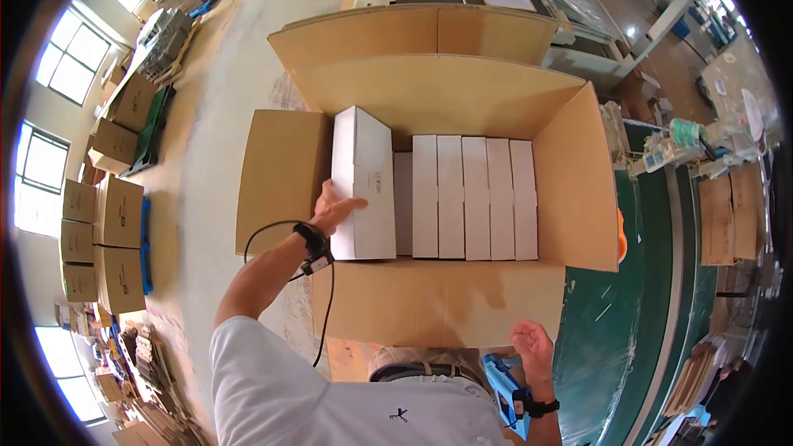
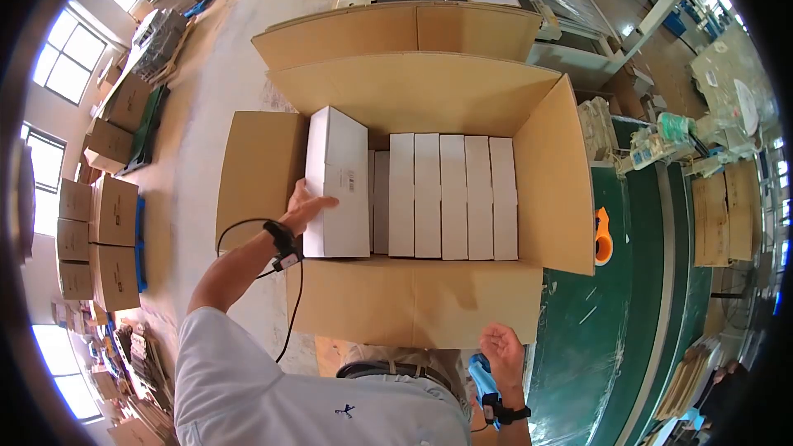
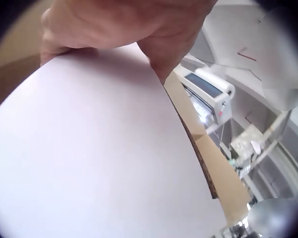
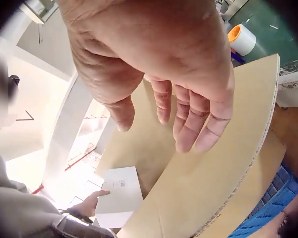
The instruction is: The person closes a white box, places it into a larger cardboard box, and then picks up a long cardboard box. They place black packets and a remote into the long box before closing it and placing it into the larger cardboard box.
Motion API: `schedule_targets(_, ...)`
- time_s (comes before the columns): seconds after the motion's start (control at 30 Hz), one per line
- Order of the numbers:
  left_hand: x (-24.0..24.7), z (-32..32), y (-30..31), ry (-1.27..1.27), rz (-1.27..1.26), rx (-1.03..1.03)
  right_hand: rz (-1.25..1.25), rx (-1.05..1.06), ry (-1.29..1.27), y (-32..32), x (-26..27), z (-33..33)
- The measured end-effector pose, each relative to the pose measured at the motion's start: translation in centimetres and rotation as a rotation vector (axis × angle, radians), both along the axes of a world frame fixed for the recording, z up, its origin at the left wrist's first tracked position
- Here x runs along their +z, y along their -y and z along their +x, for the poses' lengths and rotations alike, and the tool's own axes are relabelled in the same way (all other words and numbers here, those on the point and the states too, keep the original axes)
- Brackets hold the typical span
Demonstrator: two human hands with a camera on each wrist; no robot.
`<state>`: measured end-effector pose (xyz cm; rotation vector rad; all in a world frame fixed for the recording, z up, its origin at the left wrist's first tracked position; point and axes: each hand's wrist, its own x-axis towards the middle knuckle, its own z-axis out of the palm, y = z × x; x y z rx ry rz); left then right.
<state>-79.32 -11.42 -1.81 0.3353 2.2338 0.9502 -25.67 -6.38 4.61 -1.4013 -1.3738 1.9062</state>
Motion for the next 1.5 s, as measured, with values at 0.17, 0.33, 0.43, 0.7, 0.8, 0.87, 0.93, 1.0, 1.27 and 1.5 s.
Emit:
schedule_targets(0.17,-4.9,2.1,-1.9,-0.009,-0.121,-0.082,-0.006,-0.008,0.089,-0.5,0.5,-0.8)
schedule_targets(0.33,-18.9,2.5,-5.6,0.152,-0.141,-0.253,-0.064,0.012,0.141,0.9,-1.0,-1.3)
schedule_targets(0.43,-20.8,0.9,-8.4,0.521,-0.113,-0.279,-0.078,0.064,0.159,1.9,-1.4,-2.1)
schedule_targets(0.7,-17.9,0.3,-9.3,0.521,-0.057,-0.172,-0.060,0.113,0.247,2.6,-2.7,-2.0)
schedule_targets(0.8,-22.3,-2.9,-6.9,0.580,-0.009,-0.292,-0.079,0.035,0.192,4.5,-4.4,-2.9)
schedule_targets(0.87,-25.2,-5.7,-7.2,0.661,-0.017,-0.393,0.006,0.005,0.161,4.5,-4.6,-3.5)
schedule_targets(0.93,-23.1,-5.8,-8.6,0.595,-0.165,-0.387,0.118,0.040,0.217,3.8,-2.5,-4.3)
schedule_targets(1.0,-29.2,-9.0,-10.6,0.211,-0.273,-0.440,0.186,0.031,0.264,3.5,-1.1,-3.8)
schedule_targets(1.27,-0.9,9.6,-18.4,-0.652,0.653,-0.724,0.285,-0.235,0.306,10.0,-2.6,3.3)
schedule_targets(1.5,9.9,34.9,-17.0,-0.417,1.192,-1.339,0.314,-0.412,0.373,15.4,-3.8,11.1)
